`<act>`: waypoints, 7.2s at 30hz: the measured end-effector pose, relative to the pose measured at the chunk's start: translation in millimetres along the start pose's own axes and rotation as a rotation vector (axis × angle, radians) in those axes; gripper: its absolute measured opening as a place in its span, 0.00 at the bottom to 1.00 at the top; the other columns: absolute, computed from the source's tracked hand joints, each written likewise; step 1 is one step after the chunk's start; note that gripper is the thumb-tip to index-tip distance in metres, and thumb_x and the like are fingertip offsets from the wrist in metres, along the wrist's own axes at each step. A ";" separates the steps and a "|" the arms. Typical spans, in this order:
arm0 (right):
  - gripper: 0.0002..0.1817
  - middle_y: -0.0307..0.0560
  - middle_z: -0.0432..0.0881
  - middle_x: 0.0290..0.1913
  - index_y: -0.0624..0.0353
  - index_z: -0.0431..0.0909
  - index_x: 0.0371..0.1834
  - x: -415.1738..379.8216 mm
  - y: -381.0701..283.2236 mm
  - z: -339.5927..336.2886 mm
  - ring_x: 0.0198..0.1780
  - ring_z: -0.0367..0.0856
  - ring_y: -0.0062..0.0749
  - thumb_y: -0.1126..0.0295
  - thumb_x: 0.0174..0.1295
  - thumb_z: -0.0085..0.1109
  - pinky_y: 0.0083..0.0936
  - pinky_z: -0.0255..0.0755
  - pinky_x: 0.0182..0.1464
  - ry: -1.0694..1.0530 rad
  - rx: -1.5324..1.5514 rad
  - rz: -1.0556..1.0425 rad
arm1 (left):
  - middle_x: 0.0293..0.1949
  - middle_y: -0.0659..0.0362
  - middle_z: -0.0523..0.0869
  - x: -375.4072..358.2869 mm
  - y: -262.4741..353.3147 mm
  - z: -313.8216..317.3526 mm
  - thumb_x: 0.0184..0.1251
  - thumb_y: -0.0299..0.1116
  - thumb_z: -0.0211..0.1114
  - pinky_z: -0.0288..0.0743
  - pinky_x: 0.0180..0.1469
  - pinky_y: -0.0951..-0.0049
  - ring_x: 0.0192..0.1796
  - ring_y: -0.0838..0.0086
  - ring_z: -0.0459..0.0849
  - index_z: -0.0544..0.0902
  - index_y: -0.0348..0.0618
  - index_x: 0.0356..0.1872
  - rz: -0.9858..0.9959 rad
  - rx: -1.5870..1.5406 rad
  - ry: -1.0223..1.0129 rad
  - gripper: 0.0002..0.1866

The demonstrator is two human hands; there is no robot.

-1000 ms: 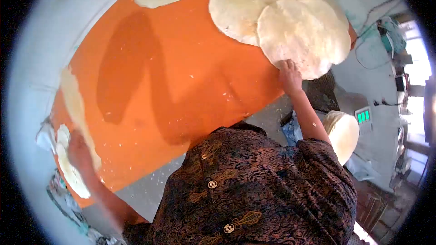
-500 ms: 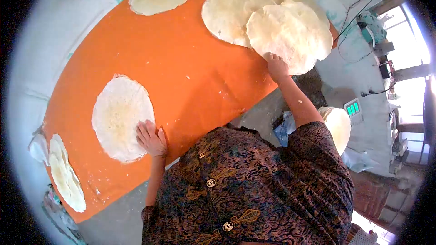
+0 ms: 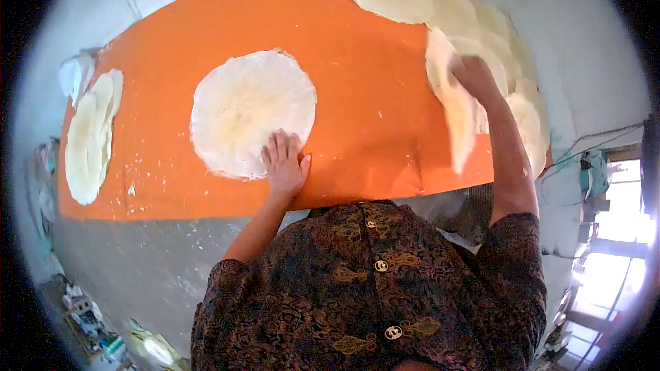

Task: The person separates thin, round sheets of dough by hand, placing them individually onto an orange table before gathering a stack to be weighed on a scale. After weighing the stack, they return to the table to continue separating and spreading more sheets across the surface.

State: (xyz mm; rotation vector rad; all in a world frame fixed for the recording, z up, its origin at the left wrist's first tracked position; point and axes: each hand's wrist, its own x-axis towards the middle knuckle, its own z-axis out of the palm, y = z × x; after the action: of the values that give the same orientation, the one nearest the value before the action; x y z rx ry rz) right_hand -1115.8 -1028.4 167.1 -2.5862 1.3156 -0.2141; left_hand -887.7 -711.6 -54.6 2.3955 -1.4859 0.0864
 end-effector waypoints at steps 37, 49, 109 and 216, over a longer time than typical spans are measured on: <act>0.14 0.49 0.75 0.45 0.57 0.71 0.43 3.8 154.6 156.9 0.45 0.75 0.45 0.72 0.52 0.45 0.41 0.71 0.40 0.022 -0.283 0.149 | 0.61 0.44 0.61 5.5 16.4 8.5 0.58 0.47 0.48 0.50 0.61 0.52 0.63 0.51 0.57 0.64 0.41 0.58 0.041 0.264 0.012 0.29; 0.16 0.47 0.81 0.33 0.67 0.76 0.40 -45.9 179.2 70.0 0.31 0.79 0.32 0.66 0.53 0.58 0.28 0.74 0.33 0.123 1.301 0.362 | 0.39 0.59 0.77 102.8 214.0 40.1 0.58 0.42 0.61 0.71 0.42 0.74 0.42 0.75 0.75 0.73 0.40 0.44 -0.629 -1.408 -0.427 0.19; 0.23 0.47 0.62 0.59 0.55 0.66 0.53 -27.5 183.3 160.9 0.57 0.64 0.43 0.68 0.51 0.49 0.42 0.68 0.50 -0.049 -0.294 0.081 | 0.30 0.56 0.81 22.5 104.1 -6.9 0.65 0.45 0.47 0.74 0.26 0.75 0.29 0.71 0.82 0.71 0.42 0.37 -0.977 -1.553 -0.675 0.16; 0.16 0.44 0.77 0.31 0.65 0.72 0.44 -78.0 9.8 165.6 0.31 0.76 0.29 0.67 0.54 0.53 0.24 0.72 0.30 -0.255 1.377 0.650 | 0.34 0.60 0.78 100.3 167.5 20.5 0.60 0.31 0.53 0.71 0.38 0.76 0.35 0.76 0.77 0.73 0.36 0.45 -0.392 -1.478 -0.705 0.14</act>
State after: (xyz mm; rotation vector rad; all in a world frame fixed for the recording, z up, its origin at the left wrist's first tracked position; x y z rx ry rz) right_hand -1130.6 -947.9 3.1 -0.9713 1.1610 -0.4357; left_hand -991.9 -872.6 -12.5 1.3394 -0.6550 -1.4766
